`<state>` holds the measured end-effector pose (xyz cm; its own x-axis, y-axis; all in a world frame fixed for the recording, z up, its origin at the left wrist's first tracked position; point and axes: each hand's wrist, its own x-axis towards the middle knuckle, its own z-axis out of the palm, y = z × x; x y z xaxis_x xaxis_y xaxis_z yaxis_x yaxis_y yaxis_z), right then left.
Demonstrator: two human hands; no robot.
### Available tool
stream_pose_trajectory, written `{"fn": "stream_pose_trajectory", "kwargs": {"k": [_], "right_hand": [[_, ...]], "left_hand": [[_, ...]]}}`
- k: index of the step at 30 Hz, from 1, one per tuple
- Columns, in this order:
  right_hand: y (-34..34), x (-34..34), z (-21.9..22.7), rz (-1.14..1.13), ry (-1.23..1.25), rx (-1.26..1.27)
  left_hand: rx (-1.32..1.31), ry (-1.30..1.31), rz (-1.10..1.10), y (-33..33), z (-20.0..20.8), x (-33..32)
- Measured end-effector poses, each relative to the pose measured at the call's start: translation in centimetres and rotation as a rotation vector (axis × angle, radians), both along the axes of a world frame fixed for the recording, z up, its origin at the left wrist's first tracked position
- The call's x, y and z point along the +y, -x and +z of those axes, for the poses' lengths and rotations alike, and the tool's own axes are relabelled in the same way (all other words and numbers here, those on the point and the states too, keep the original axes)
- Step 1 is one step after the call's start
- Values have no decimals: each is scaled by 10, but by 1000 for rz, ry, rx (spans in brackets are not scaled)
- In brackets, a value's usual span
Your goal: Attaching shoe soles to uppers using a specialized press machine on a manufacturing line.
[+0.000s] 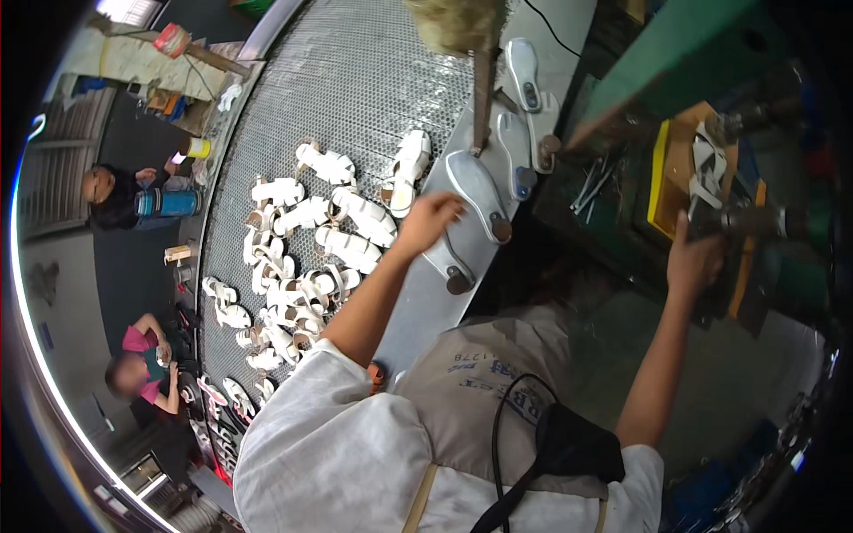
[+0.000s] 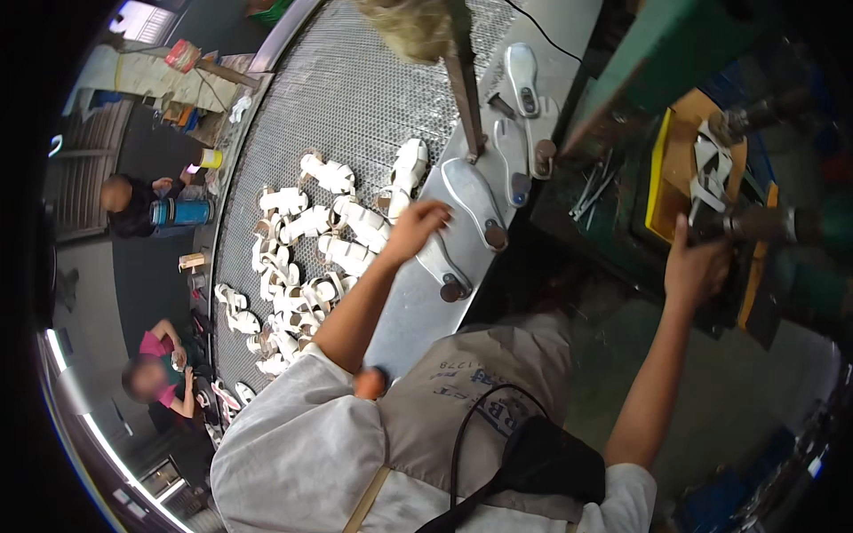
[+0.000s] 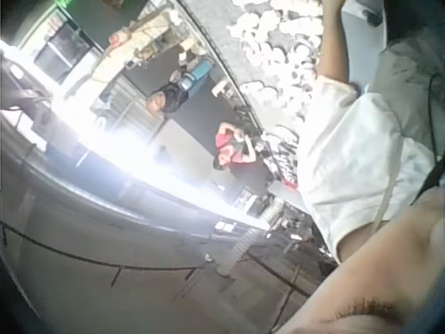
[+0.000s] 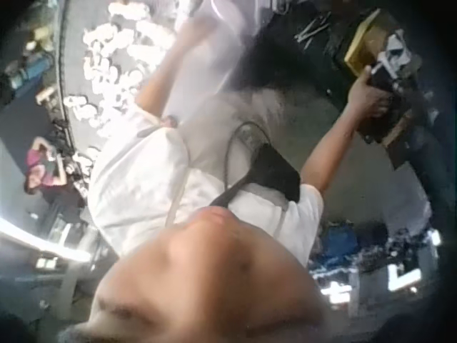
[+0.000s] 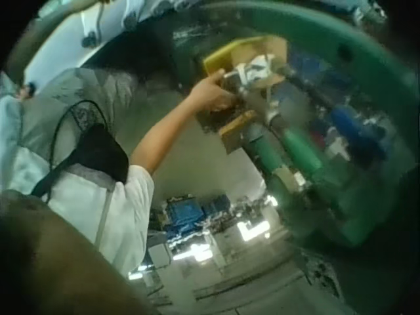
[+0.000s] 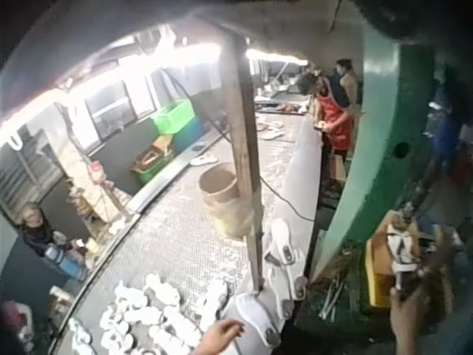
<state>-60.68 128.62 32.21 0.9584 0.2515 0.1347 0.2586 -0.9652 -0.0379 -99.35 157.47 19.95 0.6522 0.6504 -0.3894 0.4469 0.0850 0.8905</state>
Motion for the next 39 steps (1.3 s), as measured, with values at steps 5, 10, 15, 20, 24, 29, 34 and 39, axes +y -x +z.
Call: {"fn": "stream_pose_trajectory", "kwargs": {"k": [5, 10, 15, 20, 24, 29, 34, 39], "right_hand": [[18, -37, -52, 399, -368, -370], [-29, -35, -52, 334, -547, -117], [-78, -14, -51, 99, -730, 121], [-77, 15, -46, 121, -602, -88], [-79, 22, -49, 59, -633, -114], [-70, 13, -44, 233, -632, -331], [-70, 2, -61, 122, -550, -340], [-63, -6, -61, 93, -551, -315]], "left_hand": [[333, -649, 593, 92, -103, 116], [698, -59, 309, 99, -153, 168], [760, -301, 156, 102, -182, 168], [852, 15, -152, 237, -157, 129], [1053, 215, -152, 294, -99, 91], [1242, -227, 15, 320, -48, 129], [962, -37, 951, 281, -75, 238], [1022, -63, 1144, 186, -89, 202]]}}
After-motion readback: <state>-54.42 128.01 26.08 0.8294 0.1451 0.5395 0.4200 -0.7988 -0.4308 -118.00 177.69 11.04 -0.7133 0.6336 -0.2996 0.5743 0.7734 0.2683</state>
